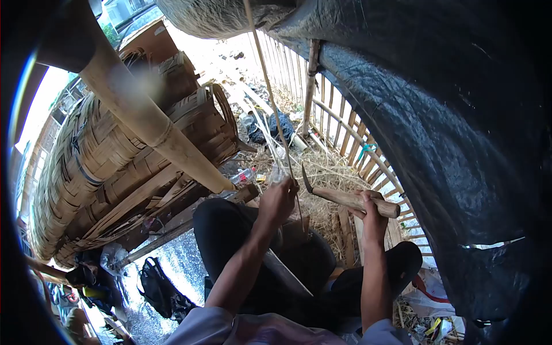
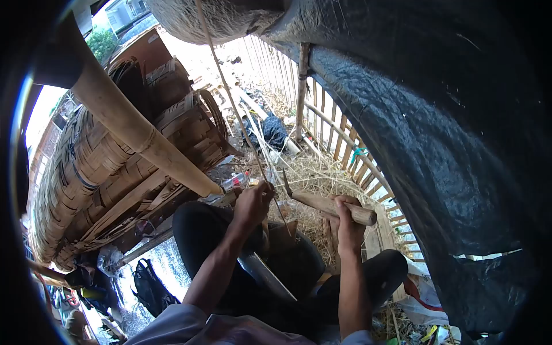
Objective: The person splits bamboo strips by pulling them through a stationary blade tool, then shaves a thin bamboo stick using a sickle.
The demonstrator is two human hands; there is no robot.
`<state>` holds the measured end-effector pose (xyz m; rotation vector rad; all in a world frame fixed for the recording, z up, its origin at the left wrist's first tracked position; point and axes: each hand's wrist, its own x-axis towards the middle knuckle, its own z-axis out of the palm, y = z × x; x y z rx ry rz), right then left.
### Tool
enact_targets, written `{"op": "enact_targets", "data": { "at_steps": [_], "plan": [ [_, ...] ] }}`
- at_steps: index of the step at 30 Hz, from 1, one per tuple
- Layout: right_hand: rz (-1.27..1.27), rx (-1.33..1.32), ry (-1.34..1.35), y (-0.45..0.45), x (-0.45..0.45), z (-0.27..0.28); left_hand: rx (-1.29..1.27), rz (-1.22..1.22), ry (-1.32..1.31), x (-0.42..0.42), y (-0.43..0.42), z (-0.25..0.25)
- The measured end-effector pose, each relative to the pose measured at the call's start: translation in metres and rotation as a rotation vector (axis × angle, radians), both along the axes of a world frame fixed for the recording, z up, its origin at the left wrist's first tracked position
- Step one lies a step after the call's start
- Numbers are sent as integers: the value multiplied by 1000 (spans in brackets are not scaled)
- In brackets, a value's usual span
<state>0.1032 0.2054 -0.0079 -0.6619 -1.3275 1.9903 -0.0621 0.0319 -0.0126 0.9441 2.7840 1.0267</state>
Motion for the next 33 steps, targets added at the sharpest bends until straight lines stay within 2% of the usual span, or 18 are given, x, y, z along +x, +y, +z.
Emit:
{"op": "enact_targets", "data": {
  "at_steps": [1, 3, 6, 9, 11, 13, 15, 17, 19, 21, 28, 33],
  "plan": [
    [-24, -75, -10, -4, 3, 18, -14, -40, -12, 8, 2, 0],
    [-67, -198, 117, 2, 11, 17, -4, -86, 4, 12, 6, -8],
    [-91, -265, 189, 9, 24, 21, 151, -117, 55, 15, 13, 2],
    [-143, -210, 210, 13, 33, 22, 302, -41, -58, 17, 10, 30],
    [-206, -163, 170, 12, 35, 27, 404, -74, -88, 20, 4, 50],
    [-251, -162, 163, 12, 35, 25, 697, -131, -447, 24, 0, 65],
    [-256, -148, 167, 14, 34, 23, 784, -151, -515, 27, 0, 81],
    [-263, -156, 125, 13, 36, 25, 975, -115, -766, 33, 1, 101],
    [-277, -178, 132, 15, 34, 21, 971, -119, -807, 29, -1, 107],
    [-272, -174, 120, 17, 34, 18, 1176, -301, -966, 24, -3, 106],
    [-237, -130, 105, 14, 28, 16, 1247, -141, -1131, 37, -9, 132],
    [-174, -100, 155, 12, 24, 9, 1165, -189, -1189, 39, -19, 139]
  ]
}}
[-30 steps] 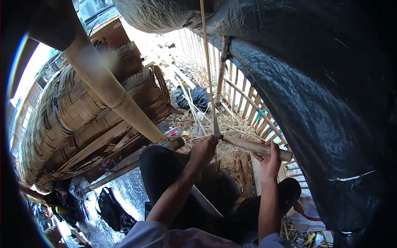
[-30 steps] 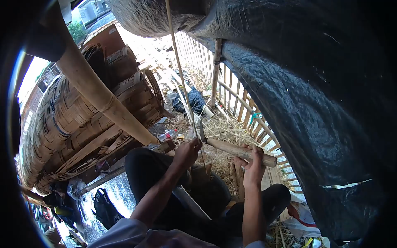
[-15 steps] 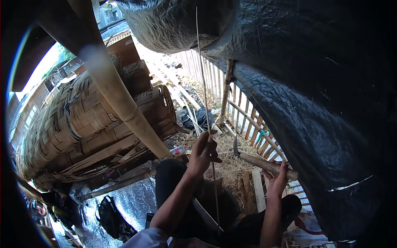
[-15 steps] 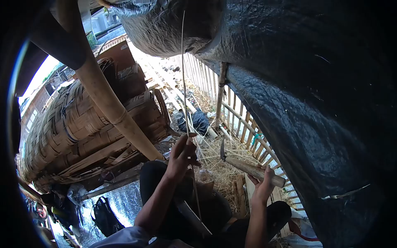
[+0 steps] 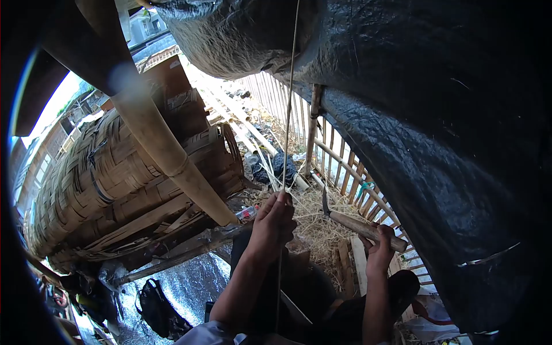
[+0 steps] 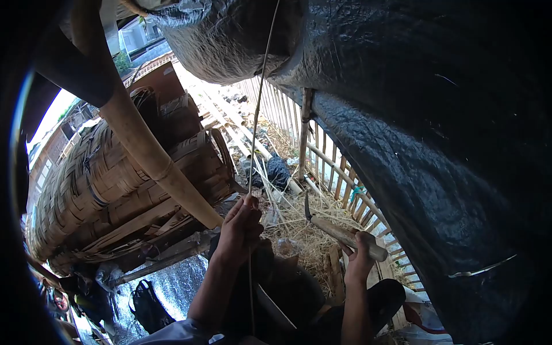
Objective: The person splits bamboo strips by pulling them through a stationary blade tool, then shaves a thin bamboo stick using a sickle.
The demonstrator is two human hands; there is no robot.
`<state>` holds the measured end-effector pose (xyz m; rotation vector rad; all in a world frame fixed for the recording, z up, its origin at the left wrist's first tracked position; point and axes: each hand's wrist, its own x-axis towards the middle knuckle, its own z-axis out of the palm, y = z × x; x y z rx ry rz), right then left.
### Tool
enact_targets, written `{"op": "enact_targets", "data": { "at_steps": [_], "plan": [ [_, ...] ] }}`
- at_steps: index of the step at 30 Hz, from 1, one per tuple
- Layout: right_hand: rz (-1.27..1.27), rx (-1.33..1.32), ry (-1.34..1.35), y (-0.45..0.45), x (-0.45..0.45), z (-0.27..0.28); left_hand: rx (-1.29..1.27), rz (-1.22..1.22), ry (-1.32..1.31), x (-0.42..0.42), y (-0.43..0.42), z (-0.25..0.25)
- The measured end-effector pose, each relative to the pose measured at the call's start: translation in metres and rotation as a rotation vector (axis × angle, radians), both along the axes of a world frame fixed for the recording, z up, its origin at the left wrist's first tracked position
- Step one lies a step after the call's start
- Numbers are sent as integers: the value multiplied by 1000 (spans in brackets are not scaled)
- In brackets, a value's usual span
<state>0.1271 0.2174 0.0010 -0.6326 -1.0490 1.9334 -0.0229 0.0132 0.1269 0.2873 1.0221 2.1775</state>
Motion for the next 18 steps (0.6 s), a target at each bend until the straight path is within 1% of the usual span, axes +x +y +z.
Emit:
{"op": "enact_targets", "data": {
  "at_steps": [1, 2, 4, 5, 7, 8, 10, 12, 14, 15, 16, 18],
  "plan": [
    [45, 14, 54, 0, 0, 0, -21, 5, 6, 0, 0, 1],
    [41, 16, 54, 0, -2, -1, -20, 2, 6, -4, 0, 3],
    [75, -91, 117, -2, -5, 3, -9, -6, 43, -16, -4, 8],
    [74, -89, 116, -2, -6, 4, -7, -7, 42, -25, -6, 12],
    [80, -96, 11, -3, -8, 3, -87, -7, 122, -46, -15, 24],
    [82, -99, 14, -3, -10, 1, -127, -5, 166, -56, -20, 30],
    [142, 1, -197, -5, -13, -4, -232, 29, 201, -68, -31, 37],
    [193, 18, -192, -12, -17, 0, -350, 33, 234, -71, -46, 42],
    [268, 211, -201, -17, -18, -3, -472, 63, 283, -66, -62, 34],
    [302, 186, -237, -25, -18, 10, -508, 71, 281, -57, -70, 29],
    [344, 184, -244, -29, -18, 11, -549, 83, 282, -47, -79, 25],
    [372, 286, -412, -30, -17, 10, -575, 69, 349, -26, -99, 11]
  ]
}}
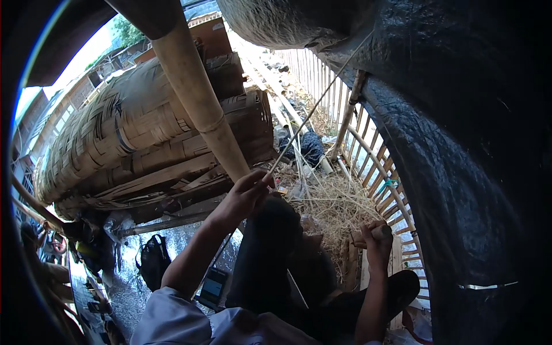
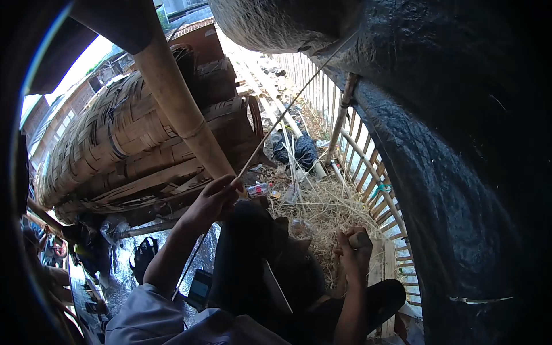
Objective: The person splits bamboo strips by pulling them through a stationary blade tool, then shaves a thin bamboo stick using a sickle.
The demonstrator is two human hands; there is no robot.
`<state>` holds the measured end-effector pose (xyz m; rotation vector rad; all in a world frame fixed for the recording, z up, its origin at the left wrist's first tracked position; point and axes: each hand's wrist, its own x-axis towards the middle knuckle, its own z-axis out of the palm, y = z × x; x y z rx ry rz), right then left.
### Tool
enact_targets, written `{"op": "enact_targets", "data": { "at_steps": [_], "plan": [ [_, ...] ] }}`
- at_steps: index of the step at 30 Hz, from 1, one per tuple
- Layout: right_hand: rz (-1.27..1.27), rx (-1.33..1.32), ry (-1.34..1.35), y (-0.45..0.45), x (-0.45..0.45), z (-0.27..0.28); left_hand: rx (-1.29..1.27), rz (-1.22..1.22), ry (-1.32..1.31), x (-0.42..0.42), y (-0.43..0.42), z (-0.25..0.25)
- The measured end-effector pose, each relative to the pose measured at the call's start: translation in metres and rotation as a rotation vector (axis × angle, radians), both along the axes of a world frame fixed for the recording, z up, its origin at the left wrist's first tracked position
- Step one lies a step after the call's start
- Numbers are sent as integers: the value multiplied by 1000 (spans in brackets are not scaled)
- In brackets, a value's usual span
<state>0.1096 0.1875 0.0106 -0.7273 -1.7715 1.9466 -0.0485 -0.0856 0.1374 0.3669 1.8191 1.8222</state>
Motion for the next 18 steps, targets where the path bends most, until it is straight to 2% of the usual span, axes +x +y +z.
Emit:
{"op": "enact_targets", "data": {
  "at_steps": [2, 4, 5, 7, 8, 10, 14, 15, 18],
  "plan": [
    [58, 299, -3, -6, 1, 9, -41, 21, 64, 21, -17, -24],
    [16, 552, 122, -7, 0, -8, -99, 67, -105, 51, -27, -17],
    [13, 550, 120, -8, 0, -8, -159, 252, -270, 66, -27, -21],
    [69, 754, 284, -12, 4, 5, -144, 196, -282, 85, -34, -27],
    [61, 754, 275, -13, 3, 14, -130, 136, -289, 91, -37, -29],
    [60, 790, 665, -16, -3, 40, -145, 123, -304, 100, -43, -32],
    [65, 745, 833, -29, 26, 99, -166, 158, -315, 101, -39, -30],
    [89, 718, 947, -36, 23, 104, -165, 149, -312, 99, -38, -31],
    [243, 749, 1039, -45, 35, 126, -182, 159, -289, 96, -36, -33]
  ]
}}
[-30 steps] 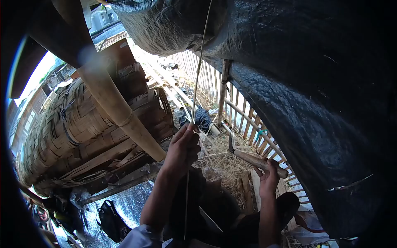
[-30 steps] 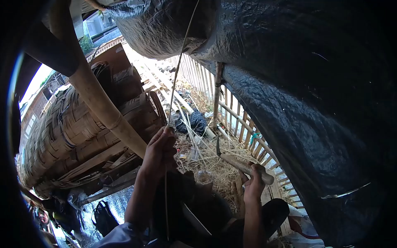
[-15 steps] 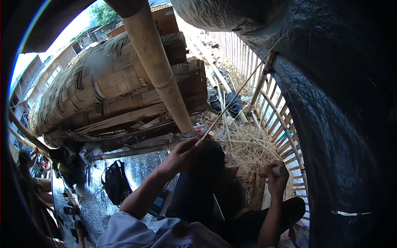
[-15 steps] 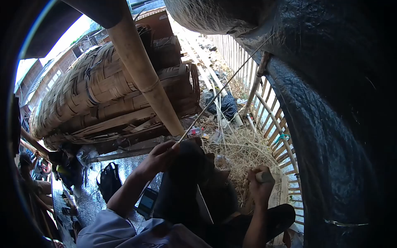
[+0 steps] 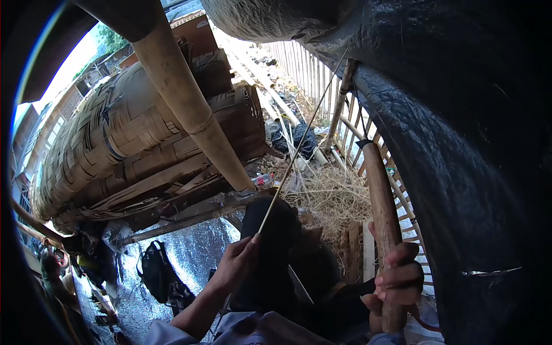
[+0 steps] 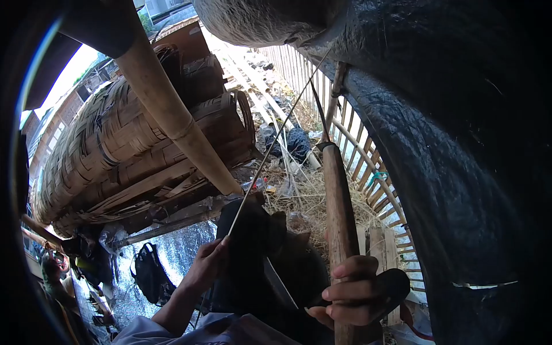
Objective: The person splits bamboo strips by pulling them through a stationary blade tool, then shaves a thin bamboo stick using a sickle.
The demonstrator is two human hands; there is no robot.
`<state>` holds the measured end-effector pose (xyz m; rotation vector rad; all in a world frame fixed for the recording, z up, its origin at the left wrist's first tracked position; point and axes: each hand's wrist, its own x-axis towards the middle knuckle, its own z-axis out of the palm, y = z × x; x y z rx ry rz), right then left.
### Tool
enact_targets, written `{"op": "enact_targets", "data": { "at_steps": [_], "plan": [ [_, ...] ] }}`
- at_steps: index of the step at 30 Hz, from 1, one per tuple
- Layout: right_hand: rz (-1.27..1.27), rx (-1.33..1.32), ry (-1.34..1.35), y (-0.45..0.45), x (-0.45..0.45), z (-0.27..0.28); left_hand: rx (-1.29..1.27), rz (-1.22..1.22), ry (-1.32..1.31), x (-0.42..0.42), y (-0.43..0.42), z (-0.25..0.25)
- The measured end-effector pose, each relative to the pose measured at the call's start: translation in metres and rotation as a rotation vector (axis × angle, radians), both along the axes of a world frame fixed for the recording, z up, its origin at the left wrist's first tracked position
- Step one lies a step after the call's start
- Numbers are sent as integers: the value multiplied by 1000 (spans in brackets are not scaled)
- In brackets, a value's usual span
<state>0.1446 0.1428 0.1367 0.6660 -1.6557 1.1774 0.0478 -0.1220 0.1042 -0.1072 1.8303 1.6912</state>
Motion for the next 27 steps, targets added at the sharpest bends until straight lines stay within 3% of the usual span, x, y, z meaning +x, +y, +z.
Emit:
{"op": "enact_targets", "data": {
  "at_steps": [9, 17, 22, 24, 27],
  "plan": [
    [285, 283, -335, -34, 0, -8, -33, -24, 202, -10, 18, 2],
    [371, 532, -290, -44, 4, -23, -167, -55, 398, -27, 40, 12],
    [167, 377, -277, -32, -18, -44, -169, -83, 329, -27, 43, 13],
    [202, 358, -253, -26, -11, -36, -114, -59, 280, -29, 44, 12],
    [302, 426, -222, -21, -8, -22, -142, -80, 409, -31, 43, 5]
  ]
}}
